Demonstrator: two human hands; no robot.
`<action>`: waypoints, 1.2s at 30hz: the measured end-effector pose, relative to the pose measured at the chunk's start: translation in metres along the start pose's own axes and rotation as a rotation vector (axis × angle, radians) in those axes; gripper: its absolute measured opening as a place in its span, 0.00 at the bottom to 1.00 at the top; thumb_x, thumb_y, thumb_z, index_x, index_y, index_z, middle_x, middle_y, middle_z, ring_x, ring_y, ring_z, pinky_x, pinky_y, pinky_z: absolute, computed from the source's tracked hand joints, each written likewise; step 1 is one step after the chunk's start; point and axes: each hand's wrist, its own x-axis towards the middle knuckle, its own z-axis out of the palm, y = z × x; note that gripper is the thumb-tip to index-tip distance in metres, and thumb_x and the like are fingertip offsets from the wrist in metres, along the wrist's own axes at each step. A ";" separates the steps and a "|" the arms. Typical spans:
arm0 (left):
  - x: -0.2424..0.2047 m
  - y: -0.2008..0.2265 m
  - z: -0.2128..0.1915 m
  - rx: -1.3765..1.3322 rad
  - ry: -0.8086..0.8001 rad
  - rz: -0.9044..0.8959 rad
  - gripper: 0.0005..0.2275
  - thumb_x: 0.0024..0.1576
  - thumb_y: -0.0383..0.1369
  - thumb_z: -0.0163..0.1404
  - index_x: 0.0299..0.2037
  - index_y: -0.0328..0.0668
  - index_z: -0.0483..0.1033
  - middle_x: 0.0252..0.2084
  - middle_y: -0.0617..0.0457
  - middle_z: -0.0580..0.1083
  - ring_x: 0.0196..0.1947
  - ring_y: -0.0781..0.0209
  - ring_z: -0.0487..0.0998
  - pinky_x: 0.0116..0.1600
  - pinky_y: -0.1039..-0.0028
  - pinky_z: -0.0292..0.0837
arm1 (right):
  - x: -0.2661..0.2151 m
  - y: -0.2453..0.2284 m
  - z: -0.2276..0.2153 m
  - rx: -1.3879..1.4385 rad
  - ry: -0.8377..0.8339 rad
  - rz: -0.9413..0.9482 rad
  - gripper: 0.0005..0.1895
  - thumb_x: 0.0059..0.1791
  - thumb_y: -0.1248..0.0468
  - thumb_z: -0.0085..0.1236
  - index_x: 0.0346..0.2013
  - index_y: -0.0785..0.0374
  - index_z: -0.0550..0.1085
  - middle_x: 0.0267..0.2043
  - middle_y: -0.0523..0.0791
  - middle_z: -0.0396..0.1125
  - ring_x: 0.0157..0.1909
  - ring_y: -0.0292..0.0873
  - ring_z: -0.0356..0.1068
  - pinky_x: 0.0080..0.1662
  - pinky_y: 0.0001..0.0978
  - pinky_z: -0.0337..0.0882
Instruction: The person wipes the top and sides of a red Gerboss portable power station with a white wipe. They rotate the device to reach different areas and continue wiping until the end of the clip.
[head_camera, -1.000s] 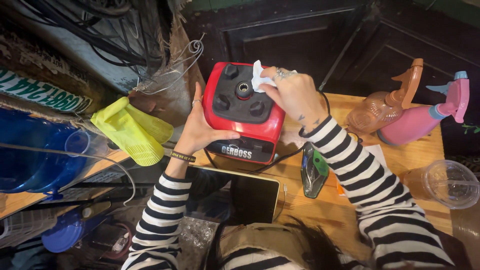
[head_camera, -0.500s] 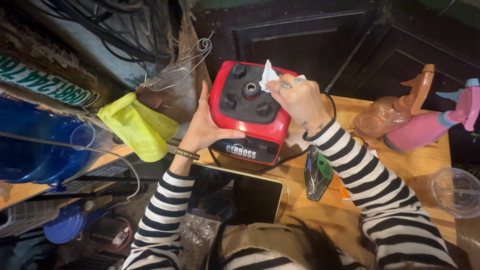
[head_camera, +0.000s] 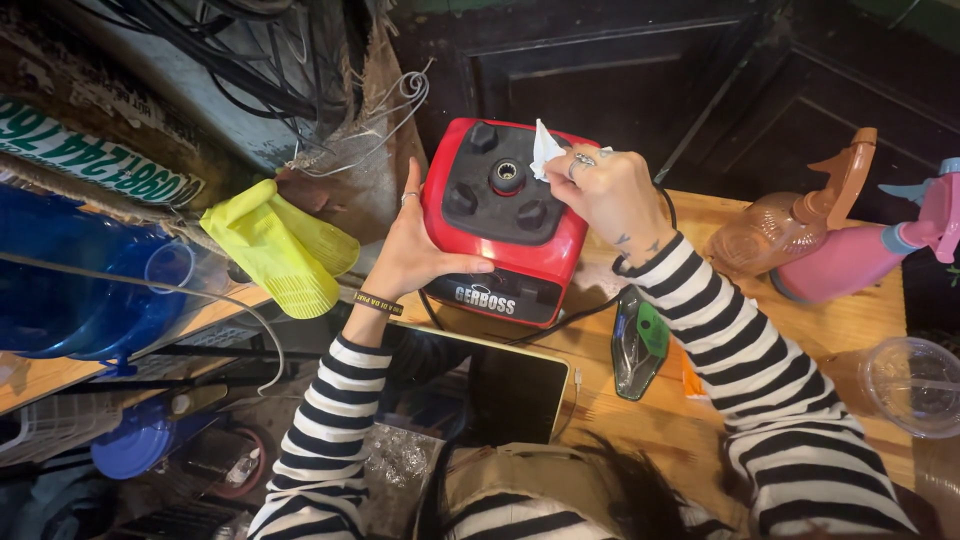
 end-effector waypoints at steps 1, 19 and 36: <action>0.000 0.000 0.000 0.003 -0.003 -0.004 0.69 0.23 0.45 0.74 0.70 0.30 0.30 0.68 0.33 0.56 0.68 0.34 0.56 0.69 0.52 0.53 | -0.001 0.000 -0.001 0.002 -0.007 0.015 0.02 0.51 0.60 0.61 0.35 0.53 0.77 0.32 0.39 0.71 0.42 0.40 0.73 0.44 0.27 0.72; 0.001 -0.003 0.000 0.031 0.001 0.024 0.69 0.24 0.44 0.74 0.70 0.30 0.30 0.68 0.34 0.57 0.66 0.34 0.59 0.68 0.51 0.54 | 0.027 -0.022 -0.031 0.273 0.077 0.135 0.07 0.42 0.69 0.68 0.33 0.58 0.79 0.35 0.45 0.70 0.38 0.49 0.72 0.43 0.38 0.72; 0.006 -0.027 0.000 -0.048 -0.023 0.089 0.68 0.26 0.43 0.69 0.67 0.34 0.19 0.69 0.52 0.58 0.69 0.61 0.58 0.70 0.71 0.49 | 0.047 -0.016 -0.070 0.371 0.146 0.305 0.05 0.49 0.74 0.66 0.37 0.64 0.80 0.36 0.46 0.69 0.38 0.41 0.69 0.42 0.29 0.64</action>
